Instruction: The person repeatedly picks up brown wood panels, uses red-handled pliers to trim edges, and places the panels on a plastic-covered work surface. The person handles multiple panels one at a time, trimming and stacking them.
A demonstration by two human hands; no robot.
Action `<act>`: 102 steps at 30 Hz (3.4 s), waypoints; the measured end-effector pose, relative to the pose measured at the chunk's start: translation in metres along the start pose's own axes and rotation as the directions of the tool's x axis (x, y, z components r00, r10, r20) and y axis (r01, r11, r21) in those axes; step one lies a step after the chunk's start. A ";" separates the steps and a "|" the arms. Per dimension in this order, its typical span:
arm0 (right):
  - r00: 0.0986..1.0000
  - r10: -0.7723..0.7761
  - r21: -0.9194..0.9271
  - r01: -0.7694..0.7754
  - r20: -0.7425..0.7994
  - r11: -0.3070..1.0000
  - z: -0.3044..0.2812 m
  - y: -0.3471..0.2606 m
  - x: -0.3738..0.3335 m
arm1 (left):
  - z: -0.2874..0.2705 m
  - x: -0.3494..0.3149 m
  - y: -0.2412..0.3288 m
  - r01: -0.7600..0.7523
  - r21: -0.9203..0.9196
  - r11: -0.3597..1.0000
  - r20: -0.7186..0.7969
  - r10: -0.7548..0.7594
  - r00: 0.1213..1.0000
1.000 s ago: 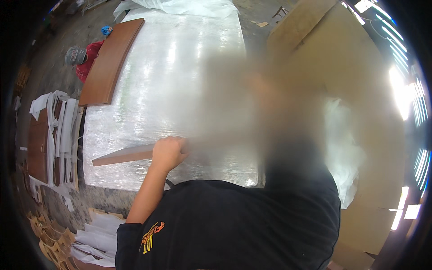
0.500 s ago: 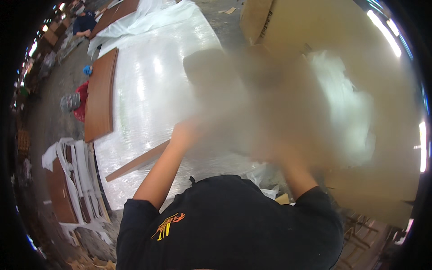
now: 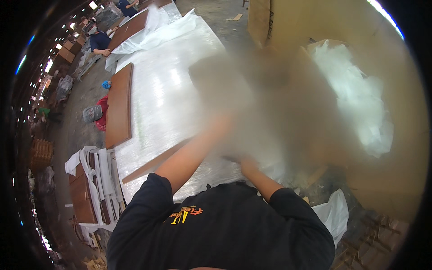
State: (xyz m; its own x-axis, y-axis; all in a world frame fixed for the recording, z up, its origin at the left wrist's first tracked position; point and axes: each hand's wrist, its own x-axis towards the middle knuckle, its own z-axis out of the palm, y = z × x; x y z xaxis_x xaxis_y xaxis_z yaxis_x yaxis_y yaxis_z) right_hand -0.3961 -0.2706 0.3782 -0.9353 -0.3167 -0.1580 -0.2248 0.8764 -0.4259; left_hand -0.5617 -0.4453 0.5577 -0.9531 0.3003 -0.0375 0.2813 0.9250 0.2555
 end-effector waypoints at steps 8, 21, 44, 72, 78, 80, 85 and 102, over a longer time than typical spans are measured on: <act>0.973 0.193 0.883 -0.201 0.129 0.425 -0.048 0.005 0.013 | -0.146 -0.059 -0.011 -0.099 -0.160 0.982 -0.295 0.048 0.954; 0.966 -0.081 0.953 0.227 -0.247 -0.200 -0.182 -0.216 0.135 | -0.325 -0.224 -0.125 -0.170 -0.719 0.674 -0.519 -0.359 0.776; 0.780 0.599 0.866 -0.415 0.181 0.278 0.042 -0.319 0.434 | 0.064 -0.319 -0.420 0.885 -0.444 -0.141 0.339 -0.941 0.020; 0.953 -0.259 -0.053 0.254 -0.157 0.966 0.116 -0.372 0.414 | 0.101 -0.267 -0.482 0.701 -0.547 0.458 -0.280 -0.889 0.362; 0.947 -0.264 -0.044 0.260 -0.185 0.965 0.126 -0.406 0.503 | 0.085 -0.204 -0.532 0.833 -0.522 0.182 -0.285 -0.958 0.031; 0.947 -0.261 -0.034 0.259 -0.187 0.965 0.128 -0.413 0.518 | 0.083 -0.191 -0.540 0.849 -0.520 0.094 -0.260 -0.964 -0.052; 0.940 -0.266 -0.010 0.270 -0.215 0.963 0.131 -0.422 0.535 | 0.080 -0.176 -0.545 0.833 -0.552 0.032 -0.255 -0.958 -0.132; 0.967 -0.253 0.159 0.245 0.035 0.956 0.141 -0.383 0.493 | 0.083 -0.177 -0.538 0.917 -0.394 0.063 -0.326 -0.942 -0.076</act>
State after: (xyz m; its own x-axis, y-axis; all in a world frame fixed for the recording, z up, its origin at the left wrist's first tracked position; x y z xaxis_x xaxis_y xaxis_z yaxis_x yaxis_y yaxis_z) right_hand -0.7329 -0.8137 0.3375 -0.8376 -0.5410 -0.0760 -0.4007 0.7029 -0.5877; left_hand -0.5351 -0.9769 0.3461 -0.2290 -0.9704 0.0774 -0.9001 0.2413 0.3626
